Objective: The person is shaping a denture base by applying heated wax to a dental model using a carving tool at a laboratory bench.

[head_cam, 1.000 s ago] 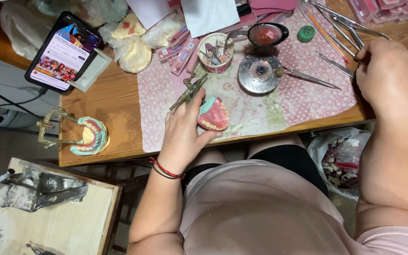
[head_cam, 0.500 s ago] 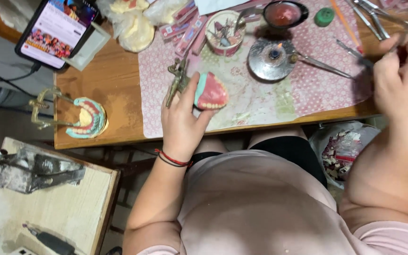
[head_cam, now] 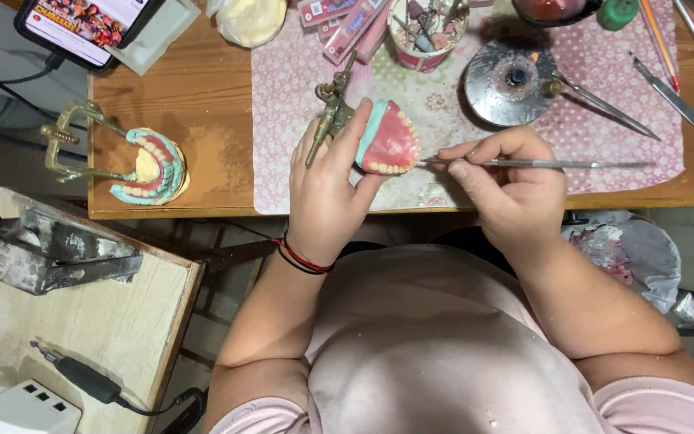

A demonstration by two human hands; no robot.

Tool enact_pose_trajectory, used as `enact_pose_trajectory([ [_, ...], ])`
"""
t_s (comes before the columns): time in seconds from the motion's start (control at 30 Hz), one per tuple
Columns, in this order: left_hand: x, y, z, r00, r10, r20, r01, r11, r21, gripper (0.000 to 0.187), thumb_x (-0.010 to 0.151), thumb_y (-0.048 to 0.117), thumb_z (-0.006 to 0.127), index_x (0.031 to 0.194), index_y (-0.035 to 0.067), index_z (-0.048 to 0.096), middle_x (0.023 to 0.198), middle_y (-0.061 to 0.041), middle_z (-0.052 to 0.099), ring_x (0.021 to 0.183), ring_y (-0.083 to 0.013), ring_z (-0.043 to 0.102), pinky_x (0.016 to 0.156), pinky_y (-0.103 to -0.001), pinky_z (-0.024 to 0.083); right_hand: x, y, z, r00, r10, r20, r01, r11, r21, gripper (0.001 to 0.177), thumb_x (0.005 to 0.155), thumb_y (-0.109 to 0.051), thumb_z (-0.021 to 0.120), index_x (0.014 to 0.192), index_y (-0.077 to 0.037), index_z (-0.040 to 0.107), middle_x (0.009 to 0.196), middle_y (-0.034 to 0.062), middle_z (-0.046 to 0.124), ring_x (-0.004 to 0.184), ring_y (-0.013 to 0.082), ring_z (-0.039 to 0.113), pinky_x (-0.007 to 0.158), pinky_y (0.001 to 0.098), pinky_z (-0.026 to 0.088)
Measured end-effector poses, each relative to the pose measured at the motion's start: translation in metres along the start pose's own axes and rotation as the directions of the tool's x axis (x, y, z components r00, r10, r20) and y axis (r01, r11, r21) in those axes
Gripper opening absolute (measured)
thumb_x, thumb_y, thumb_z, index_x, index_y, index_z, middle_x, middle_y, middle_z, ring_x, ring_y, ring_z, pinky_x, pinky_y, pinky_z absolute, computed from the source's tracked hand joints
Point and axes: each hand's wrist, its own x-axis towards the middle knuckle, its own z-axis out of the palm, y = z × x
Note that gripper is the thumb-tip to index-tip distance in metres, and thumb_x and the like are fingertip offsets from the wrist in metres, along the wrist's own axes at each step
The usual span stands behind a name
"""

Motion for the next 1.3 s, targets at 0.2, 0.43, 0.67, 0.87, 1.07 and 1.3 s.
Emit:
enact_pose_trajectory([
  [0.2, 0.0008, 0.0012, 0.0003, 0.997, 0.059, -0.039, -0.057, 0.997, 0.053, 0.079, 0.085, 0.017, 0.08, 0.156, 0.015, 0.046, 0.139, -0.009, 0.068, 0.133, -0.0359, 0.052, 0.11, -0.05, 0.046, -0.0048, 0.001, 0.0018, 0.996, -0.081, 0.032, 0.086, 0.973, -0.215, 0.019, 0.1, 0.01, 0.067, 0.097, 0.001, 0.05, 0.107, 0.0288, 0.072, 0.102, 0.031, 0.075, 0.086, 0.0319, 0.062],
  [0.43, 0.0022, 0.001, 0.0001, 0.998, 0.054, -0.026, -0.052, 0.996, 0.072, 0.082, 0.084, 0.019, 0.085, 0.156, 0.016, 0.046, 0.142, -0.009, 0.067, 0.132, -0.0347, 0.052, 0.113, -0.049, 0.046, -0.0055, 0.0016, 0.0004, 0.993, -0.098, 0.069, 0.11, 0.976, -0.187, 0.019, 0.1, 0.012, 0.066, 0.097, 0.002, 0.05, 0.113, 0.0295, 0.071, 0.108, 0.0327, 0.075, 0.089, 0.0332, 0.063],
  [0.67, 0.0017, 0.0024, -0.0004, 0.997, 0.06, -0.056, -0.056, 0.996, 0.065, 0.075, 0.088, 0.017, 0.08, 0.155, 0.016, 0.047, 0.137, -0.008, 0.07, 0.134, -0.0358, 0.052, 0.116, -0.049, 0.045, -0.0054, 0.001, 0.0029, 0.994, -0.095, 0.058, 0.104, 0.981, -0.163, 0.02, 0.099, 0.012, 0.067, 0.094, 0.001, 0.051, 0.11, 0.0294, 0.072, 0.104, 0.0322, 0.076, 0.091, 0.0356, 0.065],
  [0.87, 0.0032, 0.0008, -0.0012, 0.994, 0.081, -0.068, -0.079, 0.996, 0.038, 0.072, 0.09, 0.022, 0.081, 0.154, 0.014, 0.049, 0.138, -0.011, 0.068, 0.131, -0.0346, 0.054, 0.113, -0.047, 0.047, -0.008, 0.0025, 0.0026, 0.997, -0.045, 0.057, 0.049, 0.997, -0.066, 0.02, 0.098, 0.011, 0.065, 0.096, 0.001, 0.049, 0.111, 0.0312, 0.07, 0.101, 0.0336, 0.076, 0.085, 0.0381, 0.069],
  [1.07, 0.0021, -0.0006, 0.0007, 0.996, 0.067, -0.064, -0.066, 0.998, 0.013, 0.071, 0.09, 0.021, 0.078, 0.154, 0.016, 0.048, 0.138, -0.009, 0.068, 0.133, -0.0345, 0.054, 0.113, -0.048, 0.046, -0.0056, 0.0038, -0.0001, 0.992, -0.105, 0.066, 0.112, 0.987, -0.115, 0.021, 0.1, 0.011, 0.065, 0.098, -0.001, 0.048, 0.111, 0.0302, 0.07, 0.106, 0.035, 0.075, 0.097, 0.0412, 0.067],
  [1.3, 0.0002, -0.0025, 0.0043, 0.999, 0.03, -0.043, -0.028, 0.999, 0.035, 0.068, 0.093, 0.024, 0.074, 0.155, 0.019, 0.047, 0.14, -0.008, 0.069, 0.138, -0.0369, 0.05, 0.118, -0.05, 0.043, -0.006, 0.0007, 0.0049, 0.996, -0.062, 0.057, 0.066, 0.996, -0.067, 0.022, 0.098, 0.014, 0.064, 0.095, 0.001, 0.047, 0.11, 0.0321, 0.069, 0.104, 0.0354, 0.075, 0.096, 0.0414, 0.068],
])
